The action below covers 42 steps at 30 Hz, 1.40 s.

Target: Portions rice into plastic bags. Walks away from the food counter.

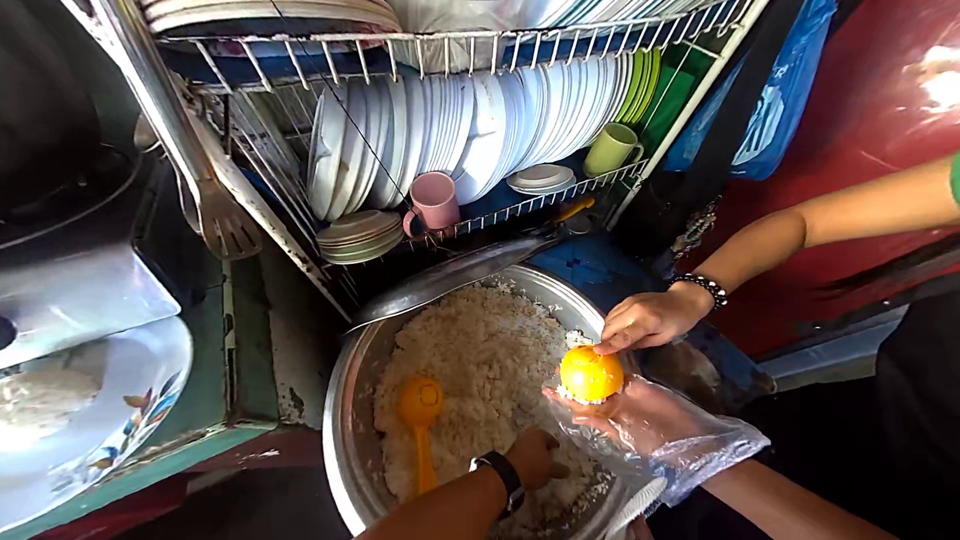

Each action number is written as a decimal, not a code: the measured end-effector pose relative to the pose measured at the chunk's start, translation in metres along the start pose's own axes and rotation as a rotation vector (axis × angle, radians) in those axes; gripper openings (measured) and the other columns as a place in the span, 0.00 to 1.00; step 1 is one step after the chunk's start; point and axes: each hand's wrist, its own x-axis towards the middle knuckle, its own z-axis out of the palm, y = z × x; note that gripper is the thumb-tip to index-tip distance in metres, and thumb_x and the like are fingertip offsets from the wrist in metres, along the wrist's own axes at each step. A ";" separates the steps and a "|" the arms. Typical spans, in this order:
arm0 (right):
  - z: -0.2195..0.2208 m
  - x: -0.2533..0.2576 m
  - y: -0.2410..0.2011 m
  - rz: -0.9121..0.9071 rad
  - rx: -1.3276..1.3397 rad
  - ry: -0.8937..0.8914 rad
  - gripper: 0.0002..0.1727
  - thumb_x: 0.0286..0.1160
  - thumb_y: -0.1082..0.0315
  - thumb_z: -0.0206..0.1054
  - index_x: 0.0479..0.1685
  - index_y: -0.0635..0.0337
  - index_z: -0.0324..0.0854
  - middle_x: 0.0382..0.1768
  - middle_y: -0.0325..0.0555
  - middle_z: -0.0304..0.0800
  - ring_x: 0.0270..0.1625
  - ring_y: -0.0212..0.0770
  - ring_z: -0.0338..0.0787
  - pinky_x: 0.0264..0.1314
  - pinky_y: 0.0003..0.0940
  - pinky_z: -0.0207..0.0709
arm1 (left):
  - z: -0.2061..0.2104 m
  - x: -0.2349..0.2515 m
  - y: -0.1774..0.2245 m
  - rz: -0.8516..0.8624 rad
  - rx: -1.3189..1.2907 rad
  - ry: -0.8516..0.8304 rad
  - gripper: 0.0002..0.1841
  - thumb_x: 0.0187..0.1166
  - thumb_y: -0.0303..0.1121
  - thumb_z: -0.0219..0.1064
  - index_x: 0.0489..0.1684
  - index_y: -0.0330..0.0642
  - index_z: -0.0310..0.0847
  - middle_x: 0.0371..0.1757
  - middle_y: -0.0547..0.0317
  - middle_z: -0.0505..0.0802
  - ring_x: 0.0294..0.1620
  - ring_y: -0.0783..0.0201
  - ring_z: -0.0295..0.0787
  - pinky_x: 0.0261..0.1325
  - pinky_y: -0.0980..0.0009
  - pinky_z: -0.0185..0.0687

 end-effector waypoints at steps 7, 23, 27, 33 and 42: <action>0.007 0.022 -0.009 -0.046 -0.074 -0.017 0.33 0.78 0.58 0.59 0.67 0.86 0.70 0.53 0.61 0.86 0.52 0.28 0.88 0.63 0.23 0.78 | -0.009 -0.006 -0.007 0.162 0.106 -0.265 0.24 0.82 0.31 0.71 0.74 0.26 0.77 0.67 0.28 0.86 0.69 0.40 0.84 0.77 0.48 0.72; 0.009 -0.027 0.020 -0.283 -0.247 0.137 0.27 0.91 0.53 0.56 0.81 0.60 0.68 0.62 0.43 0.84 0.56 0.16 0.85 0.65 0.16 0.77 | -0.034 -0.072 -0.044 0.036 0.215 -0.018 0.29 0.84 0.31 0.67 0.86 0.39 0.69 0.79 0.34 0.80 0.81 0.40 0.75 0.85 0.45 0.64; 0.025 0.015 -0.072 0.214 -0.477 -0.045 0.20 0.77 0.76 0.54 0.51 0.96 0.73 0.42 0.76 0.86 0.41 0.34 0.88 0.57 0.19 0.77 | -0.018 -0.069 -0.029 0.056 0.499 -0.199 0.26 0.85 0.28 0.64 0.84 0.35 0.70 0.71 0.30 0.85 0.75 0.34 0.80 0.79 0.39 0.68; 0.034 0.023 -0.083 0.240 -0.532 -0.074 0.21 0.75 0.78 0.54 0.48 0.99 0.74 0.42 0.79 0.88 0.43 0.43 0.92 0.58 0.23 0.80 | -0.040 -0.076 -0.028 0.110 0.522 -0.376 0.25 0.82 0.27 0.68 0.80 0.36 0.75 0.68 0.30 0.86 0.72 0.34 0.82 0.75 0.38 0.71; 0.024 -0.007 -0.031 -0.116 -0.450 0.109 0.26 0.78 0.70 0.54 0.56 0.96 0.74 0.41 0.70 0.87 0.47 0.37 0.90 0.59 0.25 0.81 | -0.044 -0.061 -0.051 0.106 0.330 -0.402 0.24 0.82 0.30 0.70 0.75 0.30 0.78 0.63 0.28 0.88 0.63 0.38 0.86 0.71 0.43 0.74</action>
